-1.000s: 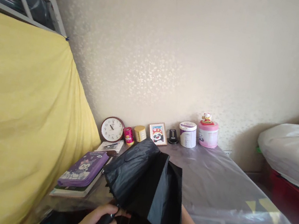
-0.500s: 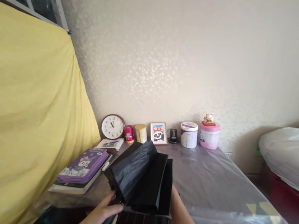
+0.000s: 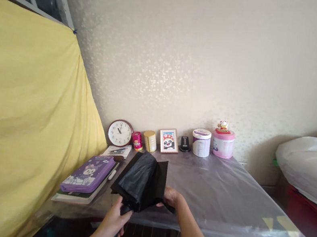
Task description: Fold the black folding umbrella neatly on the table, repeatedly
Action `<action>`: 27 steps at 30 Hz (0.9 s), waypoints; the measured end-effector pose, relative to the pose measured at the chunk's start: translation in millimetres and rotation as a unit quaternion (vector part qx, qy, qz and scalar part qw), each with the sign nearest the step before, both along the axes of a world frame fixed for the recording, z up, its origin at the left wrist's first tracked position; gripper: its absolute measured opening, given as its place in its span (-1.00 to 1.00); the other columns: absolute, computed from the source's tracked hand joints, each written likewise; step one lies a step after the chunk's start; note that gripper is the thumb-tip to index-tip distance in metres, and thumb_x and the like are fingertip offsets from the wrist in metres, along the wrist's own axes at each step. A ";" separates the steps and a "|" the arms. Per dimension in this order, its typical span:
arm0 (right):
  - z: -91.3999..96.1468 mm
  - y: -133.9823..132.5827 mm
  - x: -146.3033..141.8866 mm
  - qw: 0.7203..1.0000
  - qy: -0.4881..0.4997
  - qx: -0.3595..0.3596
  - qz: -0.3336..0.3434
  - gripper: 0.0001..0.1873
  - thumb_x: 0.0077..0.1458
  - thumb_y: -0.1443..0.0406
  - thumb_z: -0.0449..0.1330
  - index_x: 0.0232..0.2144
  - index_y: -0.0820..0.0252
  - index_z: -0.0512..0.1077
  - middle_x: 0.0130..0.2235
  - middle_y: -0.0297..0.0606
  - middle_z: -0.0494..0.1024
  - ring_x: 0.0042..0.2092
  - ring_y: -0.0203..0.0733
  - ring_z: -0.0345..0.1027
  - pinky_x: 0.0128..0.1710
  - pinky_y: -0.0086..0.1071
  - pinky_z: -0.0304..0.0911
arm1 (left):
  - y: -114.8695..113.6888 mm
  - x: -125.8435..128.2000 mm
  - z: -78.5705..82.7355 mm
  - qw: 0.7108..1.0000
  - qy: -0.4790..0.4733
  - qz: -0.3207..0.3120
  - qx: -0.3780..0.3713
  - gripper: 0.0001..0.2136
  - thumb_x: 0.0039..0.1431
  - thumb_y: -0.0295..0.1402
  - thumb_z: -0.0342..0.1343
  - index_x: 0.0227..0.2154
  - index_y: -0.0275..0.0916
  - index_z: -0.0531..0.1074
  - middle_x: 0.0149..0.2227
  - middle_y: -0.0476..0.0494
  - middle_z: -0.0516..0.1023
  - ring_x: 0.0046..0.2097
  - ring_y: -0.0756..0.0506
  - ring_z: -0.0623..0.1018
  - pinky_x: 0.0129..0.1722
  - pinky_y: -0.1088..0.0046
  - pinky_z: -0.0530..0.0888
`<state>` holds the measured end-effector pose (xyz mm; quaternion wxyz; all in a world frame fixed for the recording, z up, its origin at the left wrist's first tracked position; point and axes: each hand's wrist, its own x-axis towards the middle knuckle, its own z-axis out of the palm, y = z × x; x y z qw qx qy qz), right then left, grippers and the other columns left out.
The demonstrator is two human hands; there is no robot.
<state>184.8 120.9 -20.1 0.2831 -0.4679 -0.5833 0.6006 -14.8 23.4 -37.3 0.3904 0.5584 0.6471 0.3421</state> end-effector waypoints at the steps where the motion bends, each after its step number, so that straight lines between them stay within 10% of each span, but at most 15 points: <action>1: -0.6 1.5 -0.7 1.000 0.013 -0.023 0.001 -0.90 -0.19 0.39 0.16 -0.48 0.22 0.37 -0.59 -0.42 0.41 -0.55 -0.36 0.28 -0.61 -0.56 0.20 | 1.6 -0.1 -1.2 1.000 0.013 0.004 0.003 -0.51 0.06 -0.24 -0.01 0.04 -0.18 -0.02 -0.18 -0.22 0.47 -0.76 0.10 0.33 -0.80 0.57 0.19; 6: -7.0 12.6 5.5 0.997 -0.042 -0.054 0.048 -0.93 -0.18 0.43 0.07 -0.53 0.23 0.32 -0.68 -0.45 0.31 -0.66 -0.44 0.09 -0.69 -0.60 0.07 | 9.7 -2.4 -12.1 0.997 0.069 0.022 0.033 -0.42 -0.01 -0.40 0.07 0.09 -0.25 0.03 -0.14 -0.29 0.47 -0.34 -0.12 0.55 -0.40 0.45 0.40; 11: -9.9 18.4 24.4 0.983 -0.163 -0.030 0.075 -0.91 -0.22 0.44 0.10 -0.55 0.23 0.38 -0.61 -0.36 0.43 -0.61 -0.38 0.22 -0.63 -0.56 0.17 | 15.6 -1.6 -21.8 0.995 0.088 0.034 0.043 -0.44 -0.09 -0.48 0.11 0.04 -0.33 0.14 0.11 -0.41 0.24 0.13 -0.23 0.29 0.04 0.38 0.21; 19: 0.3 11.4 37.7 0.968 -0.238 -0.018 0.073 -0.88 -0.20 0.46 0.07 -0.63 0.24 0.38 -0.64 -0.34 0.42 -0.60 -0.38 0.27 -0.59 -0.54 0.22 | 2.8 -14.1 -30.1 0.997 -0.021 -0.008 -0.076 -0.28 0.04 -0.13 0.04 0.19 -0.19 -0.17 -0.38 -0.06 0.45 -0.66 0.01 0.41 -0.67 0.50 0.32; 27: -2.1 21.3 52.2 0.948 -0.311 0.062 0.001 -0.86 -0.24 0.48 0.07 -0.72 0.25 0.33 -0.69 -0.34 0.38 -0.63 -0.33 0.25 -0.62 -0.49 0.15 | 2.5 3.5 -22.0 0.993 -0.094 0.042 -0.059 -0.26 0.05 -0.20 0.01 0.21 -0.16 -0.27 -0.69 0.21 0.23 -0.75 0.02 0.30 -0.78 0.61 0.18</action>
